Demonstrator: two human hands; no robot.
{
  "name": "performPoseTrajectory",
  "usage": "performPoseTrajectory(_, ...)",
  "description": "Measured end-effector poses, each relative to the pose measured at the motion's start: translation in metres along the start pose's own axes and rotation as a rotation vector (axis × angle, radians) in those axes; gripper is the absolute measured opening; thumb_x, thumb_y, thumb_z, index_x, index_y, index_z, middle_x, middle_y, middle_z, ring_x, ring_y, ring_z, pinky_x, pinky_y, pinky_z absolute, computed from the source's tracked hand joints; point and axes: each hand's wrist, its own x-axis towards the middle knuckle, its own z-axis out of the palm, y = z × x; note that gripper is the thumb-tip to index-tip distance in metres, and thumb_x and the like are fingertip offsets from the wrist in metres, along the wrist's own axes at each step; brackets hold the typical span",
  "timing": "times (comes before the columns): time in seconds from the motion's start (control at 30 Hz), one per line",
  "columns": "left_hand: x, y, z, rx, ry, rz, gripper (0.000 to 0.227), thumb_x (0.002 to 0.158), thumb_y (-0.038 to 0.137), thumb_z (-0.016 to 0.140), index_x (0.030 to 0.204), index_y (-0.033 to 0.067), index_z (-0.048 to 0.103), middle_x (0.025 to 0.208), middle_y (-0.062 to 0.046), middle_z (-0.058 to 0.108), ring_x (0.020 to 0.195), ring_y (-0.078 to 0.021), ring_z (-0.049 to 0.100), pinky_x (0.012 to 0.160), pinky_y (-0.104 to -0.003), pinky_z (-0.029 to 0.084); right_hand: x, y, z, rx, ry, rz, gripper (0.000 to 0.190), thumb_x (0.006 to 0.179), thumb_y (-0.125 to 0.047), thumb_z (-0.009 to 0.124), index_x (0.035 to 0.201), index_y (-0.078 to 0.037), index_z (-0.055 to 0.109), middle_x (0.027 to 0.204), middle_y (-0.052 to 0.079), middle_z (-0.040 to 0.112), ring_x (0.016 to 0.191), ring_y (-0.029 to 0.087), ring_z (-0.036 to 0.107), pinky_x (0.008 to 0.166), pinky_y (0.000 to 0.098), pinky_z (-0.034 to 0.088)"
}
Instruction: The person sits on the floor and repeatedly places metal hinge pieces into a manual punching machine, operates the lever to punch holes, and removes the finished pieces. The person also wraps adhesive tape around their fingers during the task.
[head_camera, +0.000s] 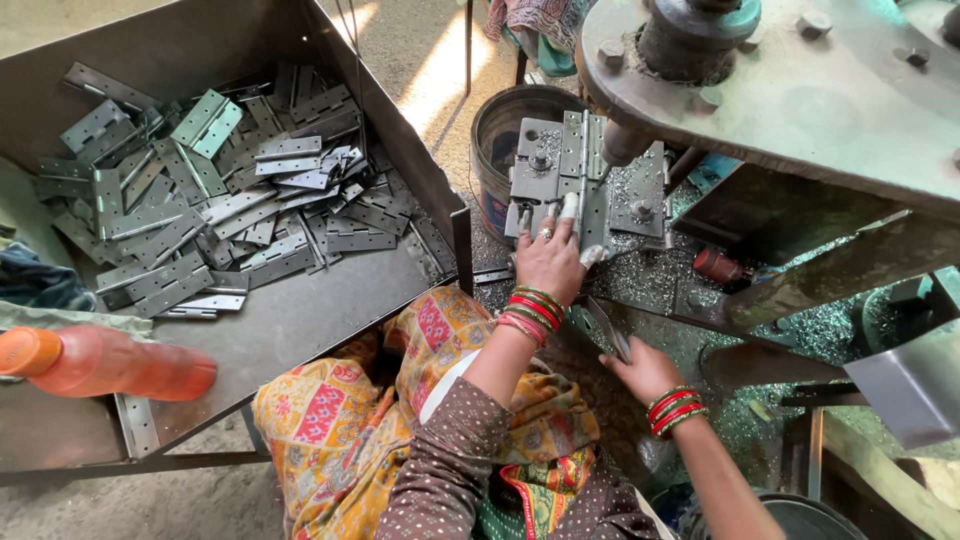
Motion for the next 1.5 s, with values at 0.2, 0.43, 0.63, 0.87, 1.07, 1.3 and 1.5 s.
performPoseTrajectory(0.2,0.007,-0.003,0.000,0.003,-0.008,0.014,0.039,0.091,0.034,0.056,0.117,0.0099,0.072,0.149,-0.005,0.051,0.135,-0.0267,0.050,0.110,-0.060,0.036,0.009,0.017,0.018,0.054,-0.010,-0.001,0.057,0.082,-0.057,0.072,0.094,-0.002,0.062,0.085,0.024,0.072,0.084,0.043,0.071,0.077,0.0512,0.054)
performPoseTrajectory(0.43,0.007,0.000,-0.009,0.010,0.003,0.025,0.037,0.095,0.037,0.055,0.110,0.0082,0.073,0.146,-0.004,0.054,0.136,-0.0259,0.051,0.112,-0.060,0.036,0.015,0.042,0.073,0.104,0.147,-0.082,0.053,0.084,-0.054,0.072,0.095,-0.002,0.065,0.082,0.029,0.071,0.082,0.047,0.070,0.073,0.0529,0.055)
performPoseTrajectory(0.63,0.005,0.001,-0.009,-0.006,-0.009,0.008,0.032,0.092,0.028,0.056,0.110,0.0088,0.073,0.145,-0.005,0.055,0.133,-0.0267,0.053,0.106,-0.059,0.037,0.025,0.024,0.020,-0.020,0.011,0.026,0.057,0.081,-0.055,0.074,0.101,-0.003,0.061,0.086,0.026,0.072,0.083,0.046,0.072,0.076,0.0518,0.056)
performPoseTrajectory(0.87,0.000,0.002,0.001,0.049,0.067,0.018,0.027,0.092,0.024,0.054,0.107,0.0117,0.074,0.139,-0.003,0.059,0.132,-0.0250,0.054,0.109,-0.058,0.038,0.011,0.035,0.065,-0.061,0.180,-0.025,0.055,0.088,-0.056,0.069,0.099,-0.003,0.063,0.084,0.026,0.072,0.081,0.046,0.072,0.073,0.0532,0.057)
performPoseTrajectory(1.07,-0.010,0.006,0.004,0.039,0.060,0.026,0.024,0.093,0.019,0.054,0.104,0.0110,0.074,0.134,-0.005,0.063,0.129,-0.0244,0.056,0.102,-0.055,0.040,0.022,0.051,0.085,-0.002,0.171,-0.112,0.052,0.086,-0.054,0.071,0.099,-0.004,0.064,0.085,0.027,0.071,0.083,0.047,0.070,0.073,0.0543,0.056)
performPoseTrajectory(1.3,-0.013,0.005,0.008,0.127,0.177,0.055,0.023,0.090,0.019,0.056,0.101,0.0104,0.074,0.130,-0.005,0.064,0.127,-0.0239,0.057,0.106,-0.052,0.042,0.017,0.038,0.044,-0.027,0.071,0.014,0.055,0.086,-0.055,0.071,0.098,-0.002,0.061,0.086,0.026,0.072,0.083,0.047,0.070,0.075,0.0550,0.056)
performPoseTrajectory(1.5,-0.017,0.007,0.005,0.137,0.130,0.053,0.026,0.094,0.017,0.054,0.108,0.0083,0.073,0.132,-0.007,0.063,0.132,-0.0248,0.056,0.104,-0.051,0.041,0.015,0.051,0.102,0.087,0.237,-0.165,0.053,0.087,-0.049,0.068,0.109,-0.001,0.061,0.089,0.028,0.070,0.082,0.050,0.068,0.071,0.0563,0.054)
